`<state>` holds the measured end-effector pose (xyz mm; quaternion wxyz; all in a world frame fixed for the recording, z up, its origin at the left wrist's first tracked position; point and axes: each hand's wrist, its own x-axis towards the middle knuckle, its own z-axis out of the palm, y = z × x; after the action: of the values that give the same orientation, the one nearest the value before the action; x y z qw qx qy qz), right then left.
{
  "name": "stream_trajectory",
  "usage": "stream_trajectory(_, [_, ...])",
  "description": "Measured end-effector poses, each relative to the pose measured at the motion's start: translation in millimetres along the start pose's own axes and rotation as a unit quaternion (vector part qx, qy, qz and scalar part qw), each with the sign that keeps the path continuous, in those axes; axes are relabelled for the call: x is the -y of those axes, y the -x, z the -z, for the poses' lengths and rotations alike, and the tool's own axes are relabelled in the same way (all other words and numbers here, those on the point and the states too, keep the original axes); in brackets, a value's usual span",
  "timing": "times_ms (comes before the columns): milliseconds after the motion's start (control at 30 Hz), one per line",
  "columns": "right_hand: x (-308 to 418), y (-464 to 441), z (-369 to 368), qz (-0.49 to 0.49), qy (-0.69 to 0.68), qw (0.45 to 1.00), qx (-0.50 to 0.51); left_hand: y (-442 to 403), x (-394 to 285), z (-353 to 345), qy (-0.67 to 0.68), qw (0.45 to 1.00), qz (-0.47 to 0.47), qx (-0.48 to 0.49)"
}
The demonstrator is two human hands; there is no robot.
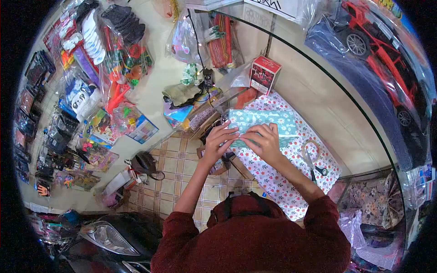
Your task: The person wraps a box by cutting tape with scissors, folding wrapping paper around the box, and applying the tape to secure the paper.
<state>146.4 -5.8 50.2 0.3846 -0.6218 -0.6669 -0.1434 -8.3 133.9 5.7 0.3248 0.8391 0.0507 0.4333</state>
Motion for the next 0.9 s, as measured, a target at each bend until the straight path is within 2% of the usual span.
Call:
stream_trajectory(133, [-0.7, 0.0, -4.4, -0.01, 0.007, 1.0, 0.006, -4.2, -0.5, 1.4, 0.006, 1.0, 0.001, 0.012])
stream_trajectory(333, [-9.0, 3.8, 7.6, 0.025, -0.007, 0.999, 0.036, -8.7, -6.8, 6.4, -0.006, 0.999, -0.008, 0.035])
stream_trajectory(900, [-20.0, 19.5, 44.6, -0.053, 0.015, 0.998, 0.026, -16.1, -11.3, 15.2, -0.049, 0.996, -0.041, 0.054])
